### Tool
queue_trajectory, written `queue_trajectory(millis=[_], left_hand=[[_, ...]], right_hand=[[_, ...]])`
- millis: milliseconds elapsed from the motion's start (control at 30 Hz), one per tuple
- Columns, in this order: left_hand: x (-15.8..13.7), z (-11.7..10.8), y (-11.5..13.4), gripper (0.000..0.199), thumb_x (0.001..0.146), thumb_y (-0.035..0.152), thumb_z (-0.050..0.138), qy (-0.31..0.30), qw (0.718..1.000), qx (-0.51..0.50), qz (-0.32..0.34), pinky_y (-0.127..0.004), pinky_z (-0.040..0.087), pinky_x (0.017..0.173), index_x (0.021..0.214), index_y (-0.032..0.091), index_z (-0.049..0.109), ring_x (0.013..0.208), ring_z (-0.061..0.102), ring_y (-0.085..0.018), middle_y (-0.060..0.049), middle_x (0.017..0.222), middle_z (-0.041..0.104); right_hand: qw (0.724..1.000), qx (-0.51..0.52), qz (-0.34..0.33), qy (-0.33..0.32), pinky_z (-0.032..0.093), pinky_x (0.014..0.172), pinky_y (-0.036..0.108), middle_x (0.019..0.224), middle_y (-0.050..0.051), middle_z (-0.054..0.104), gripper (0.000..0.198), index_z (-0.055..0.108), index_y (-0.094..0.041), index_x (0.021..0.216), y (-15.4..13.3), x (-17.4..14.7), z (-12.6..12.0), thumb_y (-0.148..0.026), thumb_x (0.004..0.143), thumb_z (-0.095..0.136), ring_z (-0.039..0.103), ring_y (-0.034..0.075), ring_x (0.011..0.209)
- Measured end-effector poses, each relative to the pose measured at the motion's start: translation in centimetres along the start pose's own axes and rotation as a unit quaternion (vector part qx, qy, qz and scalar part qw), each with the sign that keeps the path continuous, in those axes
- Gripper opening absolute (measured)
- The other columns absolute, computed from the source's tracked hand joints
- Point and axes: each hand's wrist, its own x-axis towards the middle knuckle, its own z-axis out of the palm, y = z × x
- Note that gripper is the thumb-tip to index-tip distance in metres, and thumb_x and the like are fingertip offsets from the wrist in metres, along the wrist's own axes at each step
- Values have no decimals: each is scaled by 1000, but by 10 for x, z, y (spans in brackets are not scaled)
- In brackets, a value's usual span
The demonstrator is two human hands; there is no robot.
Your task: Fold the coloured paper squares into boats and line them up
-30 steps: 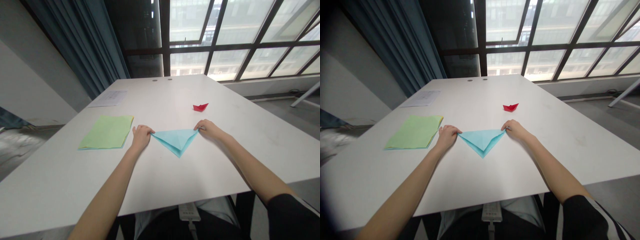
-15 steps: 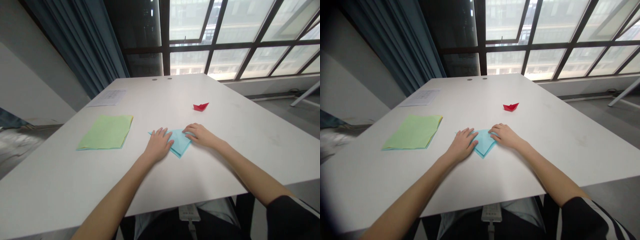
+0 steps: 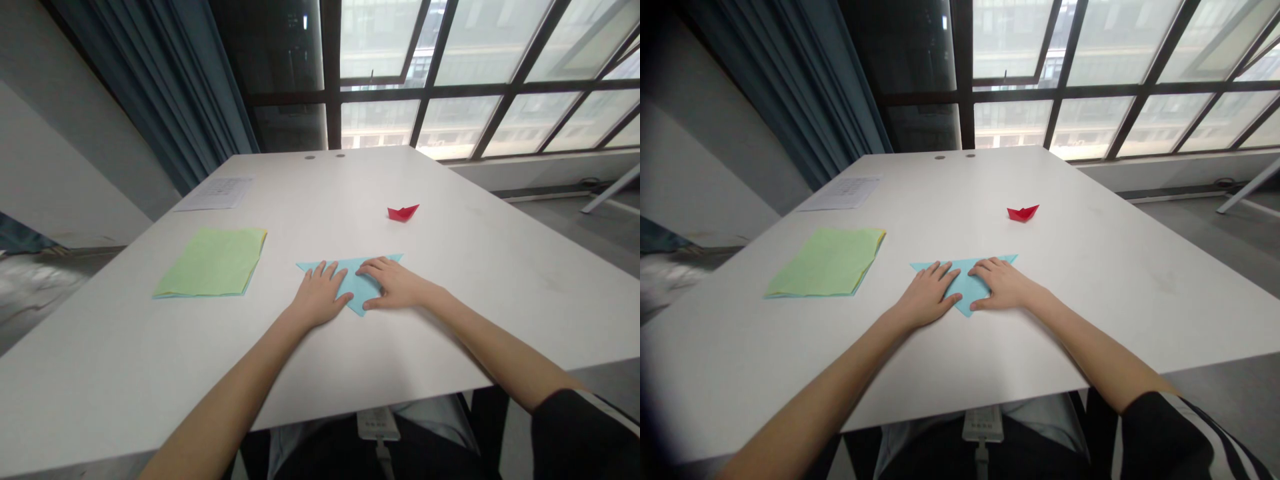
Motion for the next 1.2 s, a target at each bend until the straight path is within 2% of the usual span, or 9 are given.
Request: queue_trajectory(millis=[133,333,433,567,700,833,933,1067,1200], left_hand=[[-1,-2,1,69,78,63,37,-6,1000,-3,0,-49,23,103,135,24,32,132,21,-33,-10,144,29],[-1,-2,-1,70,78,63,38,-7,1000,-12,6,-49,23,102,135,23,32,132,21,-34,-10,144,28],[0,-3,-2,68,79,63,36,-6,1000,-17,2,-48,24,102,134,25,33,132,22,-32,-9,144,28],[1,-4,-9,63,82,61,28,-3,998,8,-57,-51,22,101,134,24,33,131,23,-33,-10,144,28],[0,-5,-19,78,77,69,27,-18,993,24,-116,-57,22,99,138,19,26,131,19,-40,-14,146,21],[0,-5,-24,92,71,76,26,-22,987,31,-156,-59,19,99,139,15,23,131,17,-41,-19,146,20],[0,-5,-24,100,66,80,28,-23,982,31,-186,-59,17,100,139,11,23,131,17,-41,-22,145,19],[0,-7,-25,105,62,82,32,-16,977,30,-212,-59,16,100,139,11,23,131,16,-43,-23,144,20],[0,-9,-26,101,63,80,32,-15,982,22,-188,-61,16,100,139,15,24,132,14,-41,-21,144,23]], right_hand=[[1000,-7,12,10,37,88,46,116,14,52,76,48,-17,119,-5,0,1,-64,61,61,46,31,107],[1000,-14,17,9,36,90,46,118,13,51,77,47,-17,120,-7,-1,2,-66,61,60,46,31,107],[1000,-10,21,8,36,90,46,119,13,51,68,48,-19,120,-6,0,2,-63,69,55,46,29,108],[998,-28,51,9,36,92,44,125,12,48,45,50,-21,118,-1,0,3,-50,85,40,44,27,112],[993,-65,99,2,34,95,44,132,13,44,54,45,-18,125,5,-3,5,-52,83,42,42,30,116],[983,-93,159,-11,34,93,48,137,14,39,65,39,-19,131,11,-7,5,-60,81,38,39,35,118],[970,-112,215,-12,35,90,51,138,12,38,65,38,-21,132,17,-11,2,-62,81,34,40,38,117],[959,-131,251,-2,35,87,51,133,13,44,57,43,-22,128,21,-12,-4,-57,84,32,45,37,111],[954,-157,254,20,36,84,50,117,12,57,48,53,-23,117,17,-7,-11,-53,86,33,49,34,105]])
